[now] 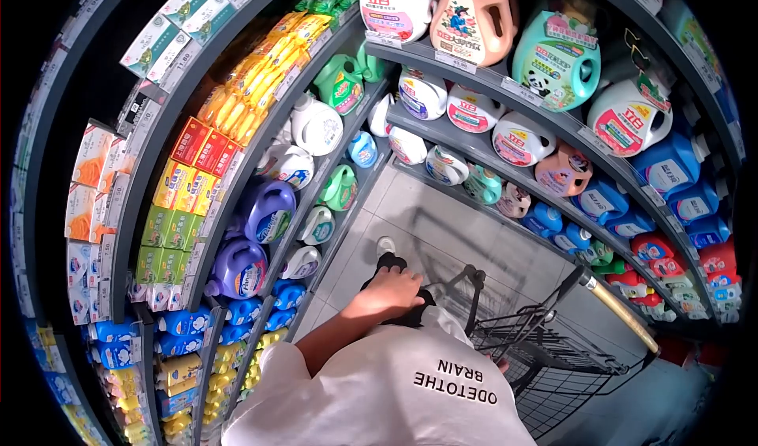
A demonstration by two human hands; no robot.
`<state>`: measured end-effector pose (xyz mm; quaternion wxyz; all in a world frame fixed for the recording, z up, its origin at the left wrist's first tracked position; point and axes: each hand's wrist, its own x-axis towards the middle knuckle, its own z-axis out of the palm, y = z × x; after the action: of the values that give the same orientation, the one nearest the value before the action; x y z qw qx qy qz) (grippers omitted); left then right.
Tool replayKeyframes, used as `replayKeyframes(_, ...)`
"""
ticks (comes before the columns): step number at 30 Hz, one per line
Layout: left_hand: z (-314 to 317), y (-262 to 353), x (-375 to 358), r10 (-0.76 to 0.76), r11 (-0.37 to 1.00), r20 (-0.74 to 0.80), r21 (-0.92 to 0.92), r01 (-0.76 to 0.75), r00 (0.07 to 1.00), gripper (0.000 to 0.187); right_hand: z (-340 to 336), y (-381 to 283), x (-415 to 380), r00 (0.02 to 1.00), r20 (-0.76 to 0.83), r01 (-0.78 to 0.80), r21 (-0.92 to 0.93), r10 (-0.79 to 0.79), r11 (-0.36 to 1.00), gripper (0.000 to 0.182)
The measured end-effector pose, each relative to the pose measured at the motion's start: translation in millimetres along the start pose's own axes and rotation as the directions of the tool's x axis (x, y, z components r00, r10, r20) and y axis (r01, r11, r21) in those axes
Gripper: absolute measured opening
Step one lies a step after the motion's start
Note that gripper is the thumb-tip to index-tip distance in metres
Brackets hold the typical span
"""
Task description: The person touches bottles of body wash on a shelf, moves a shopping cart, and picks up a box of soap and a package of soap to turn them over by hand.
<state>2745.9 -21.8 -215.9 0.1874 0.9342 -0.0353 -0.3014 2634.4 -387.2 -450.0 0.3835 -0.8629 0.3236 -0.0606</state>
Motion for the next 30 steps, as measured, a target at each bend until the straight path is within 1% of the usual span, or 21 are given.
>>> replayKeyframes(1, -6.1, -0.8, 1.7, -0.019, 1.0, -0.003, -0.015, 0.019, 1.0, 0.042, 5.7, 10.3, 2.1, 0.99, -0.089, 0.11, -0.009, -0.111, 0.994, 0.049)
replayKeyframes(4, -22.0, -6.9, 1.2, -0.005, 0.999, -0.085, -0.038, 0.002, 0.996, 0.042, 11.6, 0.0, 7.9, 0.994, -0.055, 0.089, -0.023, -0.09, 0.996, 0.047)
replayKeyframes(9, -35.1, -26.0, 9.5, -0.045, 0.997, -0.073, -0.062, 0.04, 0.996, 0.045, 24.3, -29.0, 19.7, 0.994, 0.023, 0.108, -0.093, -0.106, 0.99, 0.045)
replayKeyframes(13, -44.1, -50.1, 20.3, -0.037, 0.999, -0.121, -0.031, 0.033, 0.992, 0.047, 36.1, -51.7, 27.5, 0.991, 0.069, 0.12, -0.142, -0.111, 0.983, 0.044)
replayKeyframes(16, -55.6, -82.0, 25.9, -0.029, 0.998, -0.29, -0.061, 0.012, 0.957, 0.049, 41.0, -64.2, 31.6, 0.988, 0.102, 0.13, -0.186, -0.113, 0.974, 0.043)
replayKeyframes(17, -63.5, -95.9, 28.3, -0.068, 0.991, -0.294, -0.133, 0.03, 0.953, 0.054, 43.3, -68.7, 33.0, 0.987, 0.11, 0.134, -0.201, -0.114, 0.97, 0.042)
replayKeyframes(18, -67.3, -113.6, 34.9, -0.117, 0.989, -0.359, -0.123, 0.077, 0.926, 0.058, 45.5, -74.4, 34.1, 0.987, 0.12, 0.134, -0.213, -0.11, 0.968, 0.042)
replayKeyframes(19, -90.5, -120.3, 28.4, -0.193, 0.981, -0.355, -0.099, 0.168, 0.915, 0.06, 46.7, -77.5, 34.7, 0.986, 0.124, 0.134, -0.223, -0.108, 0.966, 0.042)
replayKeyframes(21, -120.2, -153.7, 27.3, -0.274, 0.961, -0.511, -0.187, 0.206, 0.815, 0.066, 48.0, -85.0, 37.5, 0.985, 0.138, 0.133, -0.247, -0.101, 0.96, 0.041)
replayKeyframes(22, -127.2, -178.0, 32.5, -0.284, 0.958, -0.629, -0.162, 0.235, 0.724, 0.07, 48.1, -88.5, 37.1, 0.984, 0.146, 0.133, -0.259, -0.097, 0.957, 0.041)
replayKeyframes(23, -149.0, -192.2, 29.0, -0.34, 0.939, -0.668, -0.203, 0.278, 0.661, 0.073, 47.6, -91.2, 37.3, 0.984, 0.155, 0.131, -0.274, -0.091, 0.953, 0.041)
replayKeyframes(24, -168.5, -208.9, 26.0, -0.346, 0.928, -0.739, -0.18, 0.325, 0.578, 0.073, 47.4, -93.9, 38.1, 0.983, 0.162, 0.13, -0.286, -0.085, 0.949, 0.04)
replayKeyframes(25, -185.1, -227.4, 24.2, -0.328, 0.927, -0.828, -0.191, 0.322, 0.454, 0.072, 46.1, -96.0, 38.7, 0.982, 0.171, 0.125, -0.302, -0.076, 0.945, 0.04)
replayKeyframes(26, -197.8, -254.9, 28.5, -0.336, 0.914, -0.866, -0.205, 0.351, 0.37, 0.071, 44.9, -98.4, 39.8, 0.981, 0.181, 0.123, -0.317, -0.068, 0.94, 0.04)
replayKeyframes(27, -219.7, -263.5, 21.5, -0.365, 0.901, -0.875, -0.246, 0.357, 0.318, 0.071, 42.4, -100.3, 40.7, 0.979, 0.194, 0.121, -0.333, -0.057, 0.935, 0.04)
replayKeyframes(28, -231.5, -280.7, 22.3, -0.345, 0.883, -0.905, -0.224, 0.412, 0.247, 0.07, 40.1, -100.5, 41.6, 0.978, 0.204, 0.113, -0.352, -0.041, 0.929, 0.039)
replayKeyframes(30, -254.6, -310.6, 23.9, -0.349, 0.845, -0.92, -0.227, 0.484, 0.178, 0.071, 31.0, -102.8, 43.4, 0.972, 0.234, 0.099, -0.396, -0.004, 0.913, 0.039)
